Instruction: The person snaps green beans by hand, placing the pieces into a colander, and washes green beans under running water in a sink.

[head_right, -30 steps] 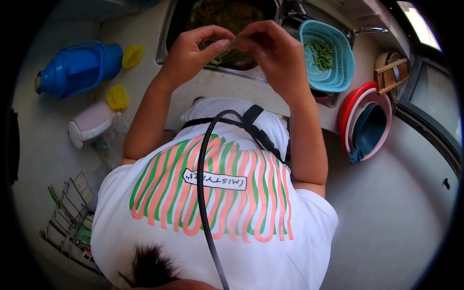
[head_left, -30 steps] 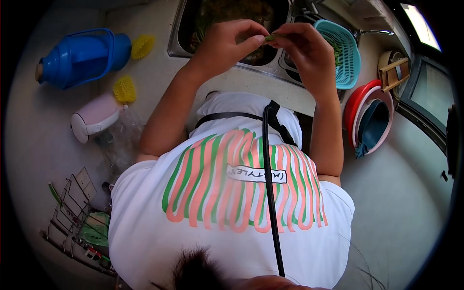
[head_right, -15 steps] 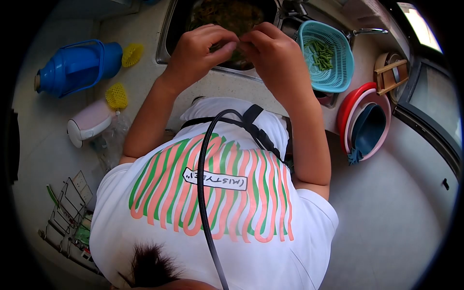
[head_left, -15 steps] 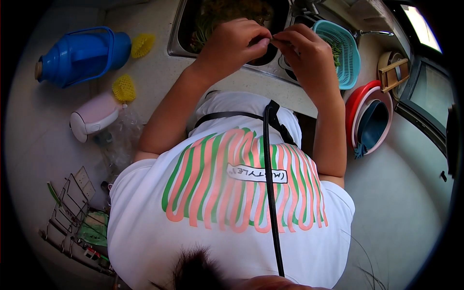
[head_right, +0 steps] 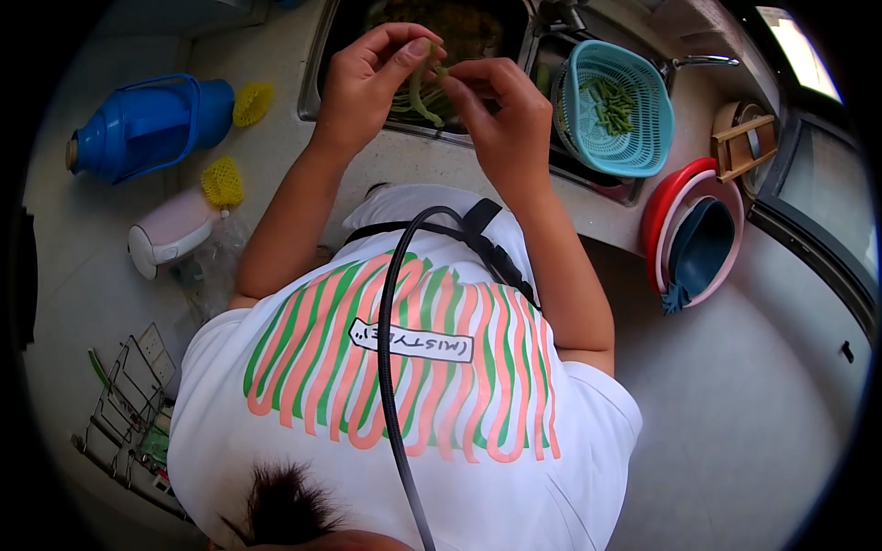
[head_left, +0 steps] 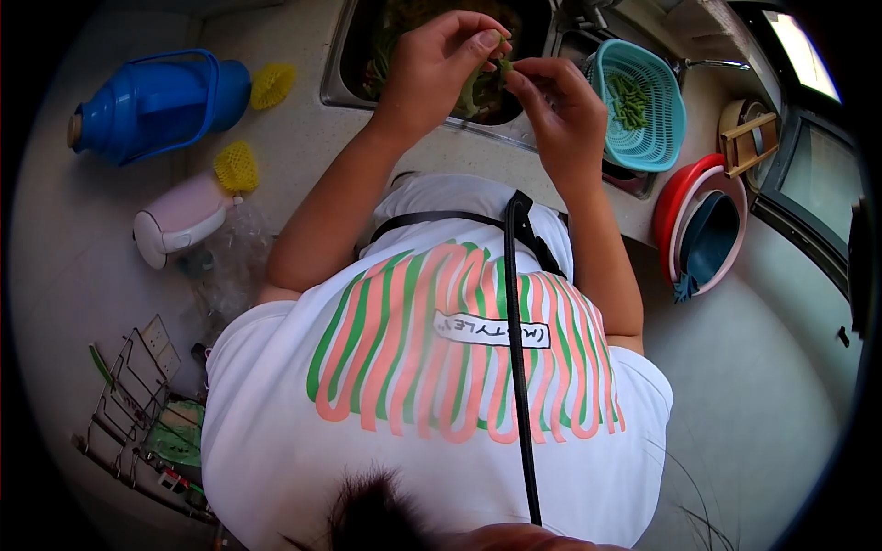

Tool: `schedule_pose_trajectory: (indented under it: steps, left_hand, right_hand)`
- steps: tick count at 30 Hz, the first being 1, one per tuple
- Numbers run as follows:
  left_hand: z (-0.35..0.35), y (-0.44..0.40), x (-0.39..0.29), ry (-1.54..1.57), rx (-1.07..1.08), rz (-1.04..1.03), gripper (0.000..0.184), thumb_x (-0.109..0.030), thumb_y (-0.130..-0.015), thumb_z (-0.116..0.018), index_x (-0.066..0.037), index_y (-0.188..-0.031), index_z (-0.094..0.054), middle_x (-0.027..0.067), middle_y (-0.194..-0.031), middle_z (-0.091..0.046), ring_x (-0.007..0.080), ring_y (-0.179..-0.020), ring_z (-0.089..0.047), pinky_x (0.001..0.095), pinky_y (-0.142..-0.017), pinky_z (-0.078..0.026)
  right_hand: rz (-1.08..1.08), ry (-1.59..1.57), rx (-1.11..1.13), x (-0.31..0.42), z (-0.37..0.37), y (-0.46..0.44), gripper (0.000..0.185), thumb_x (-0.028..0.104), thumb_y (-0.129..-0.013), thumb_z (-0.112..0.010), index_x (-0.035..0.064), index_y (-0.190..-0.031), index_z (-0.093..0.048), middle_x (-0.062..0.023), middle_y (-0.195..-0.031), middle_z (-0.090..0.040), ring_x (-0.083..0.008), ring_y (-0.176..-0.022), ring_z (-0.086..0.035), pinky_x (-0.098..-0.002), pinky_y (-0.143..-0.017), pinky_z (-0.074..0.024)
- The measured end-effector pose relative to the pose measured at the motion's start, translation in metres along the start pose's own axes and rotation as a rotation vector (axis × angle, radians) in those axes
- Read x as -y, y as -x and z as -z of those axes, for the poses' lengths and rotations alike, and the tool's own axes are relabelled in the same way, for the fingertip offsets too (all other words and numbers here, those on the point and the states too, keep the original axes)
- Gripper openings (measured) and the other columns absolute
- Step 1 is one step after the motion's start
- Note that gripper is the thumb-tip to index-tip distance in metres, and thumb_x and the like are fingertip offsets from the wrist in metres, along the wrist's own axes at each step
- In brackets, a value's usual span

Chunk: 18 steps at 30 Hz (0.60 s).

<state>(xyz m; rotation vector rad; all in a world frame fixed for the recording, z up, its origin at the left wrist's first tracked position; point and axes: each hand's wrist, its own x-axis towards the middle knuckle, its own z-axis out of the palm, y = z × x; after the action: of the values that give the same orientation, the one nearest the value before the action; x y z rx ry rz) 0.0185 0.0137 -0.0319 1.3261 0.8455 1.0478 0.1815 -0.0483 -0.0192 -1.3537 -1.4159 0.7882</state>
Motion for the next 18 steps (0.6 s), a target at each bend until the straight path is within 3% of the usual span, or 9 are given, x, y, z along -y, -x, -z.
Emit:
schedule_pose_trajectory:
  steps: [2, 7, 8, 11, 15, 18]
  left_hand:
    - [0.001, 0.0, -0.003, 0.017, -0.038, -0.021, 0.022, -0.02, -0.101, -0.061, -0.001, -0.113, -0.067, 0.0061, -0.102, -0.07, 0.0118, -0.094, -0.067, 0.025, -0.086, -0.053]
    - [0.013, -0.005, 0.0, 0.088, -0.036, 0.04, 0.018, -0.017, -0.101, -0.058, -0.004, -0.113, -0.065, 0.0035, -0.1, -0.066, 0.0093, -0.084, -0.063, 0.0224, -0.074, -0.049]
    - [0.014, -0.002, -0.004, -0.002, 0.006, 0.081, 0.021, -0.021, -0.099, -0.061, -0.003, -0.109, -0.066, 0.0013, -0.095, -0.065, 0.0062, -0.081, -0.059, 0.0212, -0.07, -0.046]
    - [0.01, 0.004, -0.015, -0.322, 0.117, 0.067, 0.024, -0.024, -0.096, -0.067, -0.002, -0.104, -0.069, 0.0002, -0.09, -0.066, 0.0039, -0.08, -0.059, 0.0203, -0.071, -0.046]
    - [0.005, 0.008, -0.018, -0.396, 0.109, 0.003, 0.025, -0.026, -0.093, -0.072, -0.002, -0.102, -0.073, 0.0007, -0.086, -0.07, 0.0037, -0.073, -0.059, 0.0203, -0.064, -0.046]
    - [0.004, 0.009, -0.026, -0.47, 0.121, 0.029, 0.027, -0.027, -0.092, -0.073, -0.003, -0.105, -0.074, 0.0003, -0.084, -0.07, 0.0035, -0.068, -0.059, 0.0202, -0.059, -0.045]
  right_hand:
    - [0.04, 0.107, 0.09, -0.003, 0.005, 0.001, 0.01, 0.003, -0.085, -0.074, 0.002, -0.095, -0.069, -0.008, -0.09, -0.068, -0.0225, -0.077, -0.067, -0.0289, -0.069, -0.0528]
    - [0.131, 0.163, 0.039, -0.004, 0.01, 0.0, 0.014, 0.004, -0.083, -0.075, 0.0042, -0.096, -0.071, -0.006, -0.095, -0.07, -0.0233, -0.092, -0.062, -0.0324, -0.076, -0.0503]
    - [0.135, 0.161, 0.007, -0.004, 0.011, 0.0, 0.014, 0.004, -0.083, -0.075, 0.0047, -0.096, -0.071, -0.0057, -0.096, -0.071, -0.0235, -0.095, -0.061, -0.0331, -0.078, -0.0498]
    - [0.206, 0.175, -0.027, -0.007, 0.014, -0.004, 0.016, 0.003, -0.082, -0.075, 0.0061, -0.097, -0.072, -0.0058, -0.098, -0.071, -0.024, -0.095, -0.06, -0.0333, -0.078, -0.0494]
    - [0.382, 0.32, -0.005, -0.007, 0.02, -0.012, 0.018, 0.001, -0.082, -0.075, 0.0069, -0.099, -0.072, -0.0058, -0.102, -0.069, -0.0247, -0.097, -0.06, -0.0337, -0.078, -0.05]
    - [0.408, 0.424, -0.017, 0.0, 0.022, -0.012, 0.018, 0.002, -0.084, -0.074, 0.0068, -0.101, -0.072, -0.0058, -0.102, -0.068, -0.0238, -0.094, -0.063, -0.032, -0.071, -0.0522]
